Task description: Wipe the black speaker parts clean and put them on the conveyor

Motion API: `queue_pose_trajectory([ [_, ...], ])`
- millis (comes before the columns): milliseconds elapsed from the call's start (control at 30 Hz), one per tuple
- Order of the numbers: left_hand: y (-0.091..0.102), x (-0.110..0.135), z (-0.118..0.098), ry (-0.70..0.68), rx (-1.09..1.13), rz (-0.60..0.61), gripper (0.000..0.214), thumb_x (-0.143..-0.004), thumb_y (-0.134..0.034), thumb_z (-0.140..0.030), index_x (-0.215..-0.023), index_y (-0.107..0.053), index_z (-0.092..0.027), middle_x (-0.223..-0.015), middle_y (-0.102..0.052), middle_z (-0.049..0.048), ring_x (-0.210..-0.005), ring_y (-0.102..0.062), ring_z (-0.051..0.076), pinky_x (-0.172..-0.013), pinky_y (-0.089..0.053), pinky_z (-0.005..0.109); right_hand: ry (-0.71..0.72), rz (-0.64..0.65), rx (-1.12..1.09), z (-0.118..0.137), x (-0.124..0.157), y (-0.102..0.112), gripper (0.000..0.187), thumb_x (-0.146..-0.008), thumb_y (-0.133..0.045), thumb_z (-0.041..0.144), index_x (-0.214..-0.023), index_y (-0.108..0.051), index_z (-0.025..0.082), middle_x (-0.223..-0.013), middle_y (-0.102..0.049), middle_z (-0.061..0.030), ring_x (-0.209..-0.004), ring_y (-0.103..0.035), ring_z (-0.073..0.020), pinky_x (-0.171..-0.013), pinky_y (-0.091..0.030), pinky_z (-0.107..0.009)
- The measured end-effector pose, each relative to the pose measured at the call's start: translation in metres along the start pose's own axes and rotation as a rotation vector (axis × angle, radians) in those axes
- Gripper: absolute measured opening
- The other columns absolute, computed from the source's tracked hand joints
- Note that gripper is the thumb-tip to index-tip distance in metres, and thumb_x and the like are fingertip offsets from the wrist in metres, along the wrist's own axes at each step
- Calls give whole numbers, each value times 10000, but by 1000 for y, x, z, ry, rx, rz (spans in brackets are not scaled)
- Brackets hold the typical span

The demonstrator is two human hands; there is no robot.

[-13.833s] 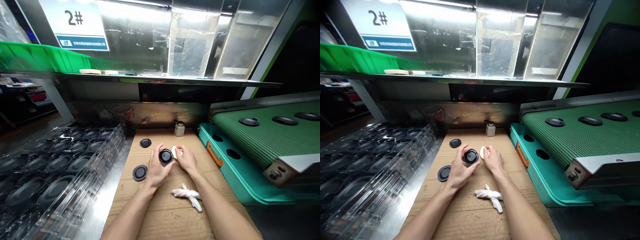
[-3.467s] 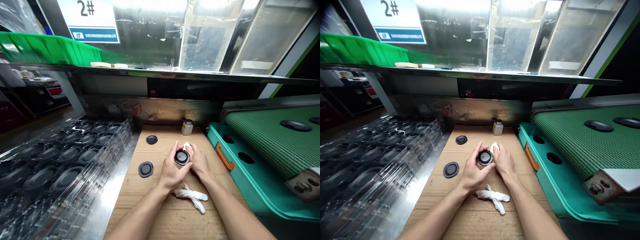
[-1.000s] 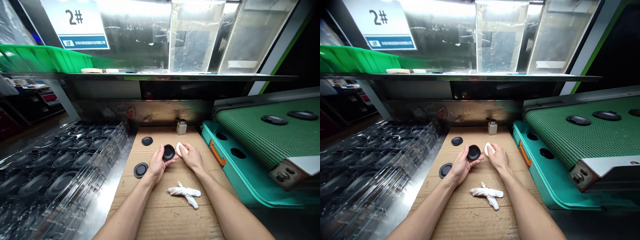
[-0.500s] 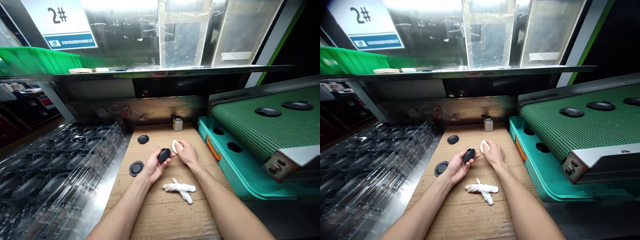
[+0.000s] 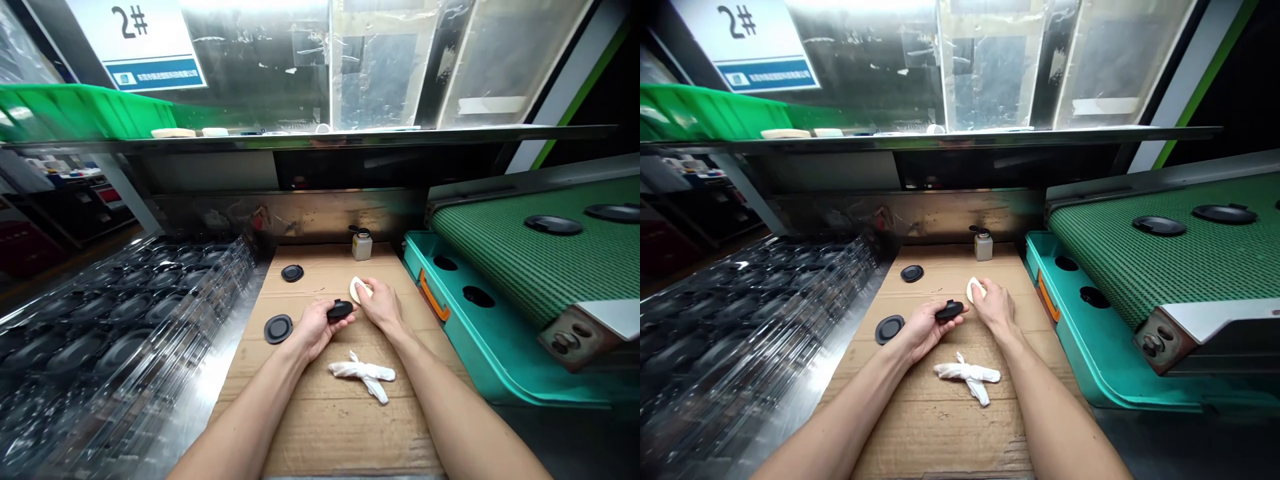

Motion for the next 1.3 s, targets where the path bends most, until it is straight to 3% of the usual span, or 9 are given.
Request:
queue_pose_trajectory([
  [167, 4, 10, -39, -171, -206, 34, 203, -762, -691, -196, -890, -563, -104, -767, -657, 89, -602, -638, 126, -462, -426, 164, -5, -9, -8, -7, -2, -1, 420, -857, -434, 568, -1088, -663, 303, -998, -716, -52, -936, -649, -245, -760, -451, -311],
  [367, 94, 54, -115, -338, -561, -299, 529, -604, -829, -268, -1009, -507, -154, -853, -662, 67, -680, -630, 148, -541, -471, 227, -7, 13, 8, -5, 0, -1, 428, -852, -426, 580, -1097, -663, 321, -983, -718, -48, -933, -646, -258, -724, -442, -317],
  [500, 131, 73, -122, -304, -755, -329, 412, -630, -795, -357, -901, -569, -144, -819, -653, 38, -672, -598, 131, -536, -442, 214, -24, 27, 24, -2, 2, 0, 432, -850, -418, 580, -1102, -662, 328, -1000, -714, -40, -922, -646, -252, -697, -437, -310],
  [667, 127, 69, -94, -166, -1032, -217, 390, -743, -638, -497, -933, -675, -158, -738, -677, 25, -555, -569, 135, -480, -389, 231, -27, 26, 29, -1, 2, 1, 431, -854, -406, 582, -1102, -658, 335, -998, -713, -36, -923, -646, -253, -703, -440, -314],
  [767, 120, 62, -95, -248, -1257, -238, 402, -710, -660, -480, -980, -706, -186, -899, -721, 48, -791, -652, 219, -700, -479, 289, -25, 25, 25, -2, 2, 1, 422, -857, -405, 580, -1091, -662, 340, -985, -715, -35, -919, -647, -252, -711, -442, -316],
  [933, 114, 56, -101, -357, -1609, -292, 484, -735, -606, -544, -1070, -700, -208, -1087, -684, 90, -1033, -607, 283, -928, -424, 344, -22, 21, 7, -2, 0, 0, 418, -853, -423, 571, -1095, -663, 331, -982, -715, -38, -917, -646, -245, -714, -439, -306],
  [1067, 110, 61, -97, -340, -1649, -238, 631, -760, -542, -621, -1203, -624, -180, -1182, -629, 114, -1120, -557, 284, -988, -391, 349, -35, 23, 6, -2, 0, 0, 415, -850, -429, 569, -1092, -668, 331, -979, -713, -33, -912, -642, -235, -716, -437, -296],
  [1200, 100, 69, -88, -322, -1683, -189, 899, -625, -679, -641, -1362, -461, -173, -1347, -516, 123, -1255, -442, 306, -1057, -334, 372, -45, 30, 17, -2, 1, 1, 422, -848, -427, 574, -1093, -668, 329, -976, -714, -36, -913, -640, -234, -711, -433, -295],
  [1300, 87, 72, -82, -371, -1694, -142, 820, -668, -690, -554, -1374, -439, -218, -1347, -524, 82, -1264, -429, 278, -1070, -318, 367, -46, 34, 20, -2, 2, 1, 423, -848, -423, 574, -1098, -664, 332, -983, -713, -33, -917, -640, -233, -711, -430, -294],
])
Point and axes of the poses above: each hand's wrist, its own x-axis away from the middle knuckle, its own y-axis out of the back of the hand, z = x × y, the point moved 8 cm from there along -x, towards the middle knuckle
